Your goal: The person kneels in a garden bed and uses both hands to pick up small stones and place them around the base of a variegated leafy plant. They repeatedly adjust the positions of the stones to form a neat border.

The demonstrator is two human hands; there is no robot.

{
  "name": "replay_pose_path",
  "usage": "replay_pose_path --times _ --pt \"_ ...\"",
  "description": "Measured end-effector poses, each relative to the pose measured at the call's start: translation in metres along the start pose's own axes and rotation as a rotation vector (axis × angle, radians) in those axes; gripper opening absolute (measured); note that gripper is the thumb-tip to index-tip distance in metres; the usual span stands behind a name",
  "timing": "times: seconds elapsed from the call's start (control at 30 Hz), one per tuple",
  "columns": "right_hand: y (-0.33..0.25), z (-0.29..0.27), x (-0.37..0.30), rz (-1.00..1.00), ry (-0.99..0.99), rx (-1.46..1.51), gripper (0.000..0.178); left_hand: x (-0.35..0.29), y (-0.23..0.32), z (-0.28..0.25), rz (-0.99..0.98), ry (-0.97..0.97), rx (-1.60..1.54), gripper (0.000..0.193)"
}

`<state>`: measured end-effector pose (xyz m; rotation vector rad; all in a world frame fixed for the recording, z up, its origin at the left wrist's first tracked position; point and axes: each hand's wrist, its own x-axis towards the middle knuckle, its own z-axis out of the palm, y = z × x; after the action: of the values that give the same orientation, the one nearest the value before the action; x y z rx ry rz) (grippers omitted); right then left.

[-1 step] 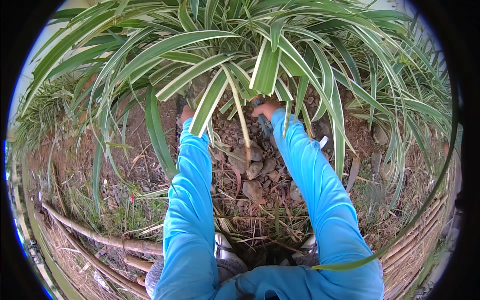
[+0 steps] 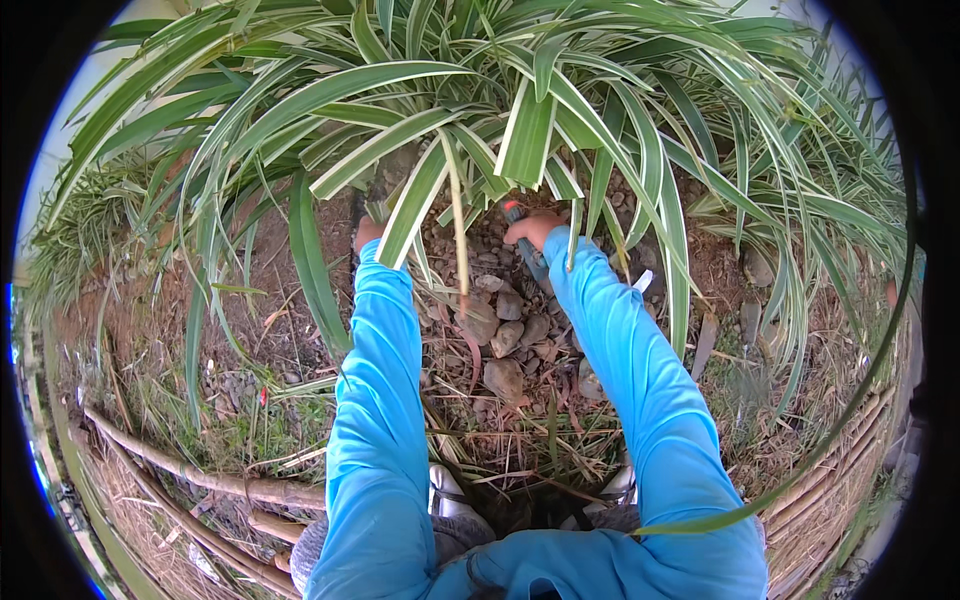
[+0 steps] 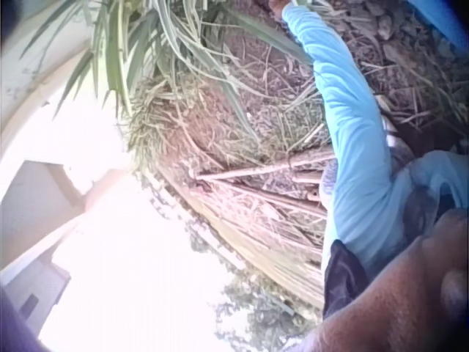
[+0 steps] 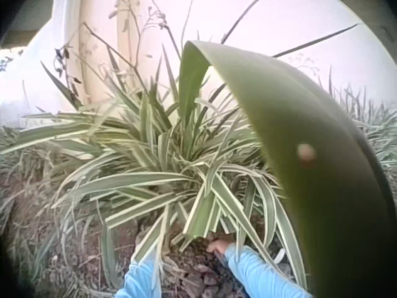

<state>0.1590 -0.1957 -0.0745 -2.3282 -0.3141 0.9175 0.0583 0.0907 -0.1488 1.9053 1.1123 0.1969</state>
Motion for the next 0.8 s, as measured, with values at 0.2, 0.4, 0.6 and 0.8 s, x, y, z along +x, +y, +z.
replay_pose_path --times 0.2,0.4,0.6,0.8 --pt "0.008 0.021 -0.121 -0.010 -0.161 0.136 0.068 -0.062 0.003 -0.030 -0.304 0.021 -0.401 0.054" --pt "-0.014 -0.016 -0.268 -0.243 -0.406 -0.021 0.058 -0.114 -0.018 -0.020 -0.196 0.364 -0.211 0.058" --pt "0.006 -0.123 -0.362 -0.644 -0.327 0.095 0.069 -0.198 0.025 -0.020 -0.235 0.399 -0.203 0.051" --pt "0.039 -0.179 -0.398 -0.490 0.099 0.509 0.081 -0.336 0.126 -0.018 0.400 0.002 -0.639 0.018"
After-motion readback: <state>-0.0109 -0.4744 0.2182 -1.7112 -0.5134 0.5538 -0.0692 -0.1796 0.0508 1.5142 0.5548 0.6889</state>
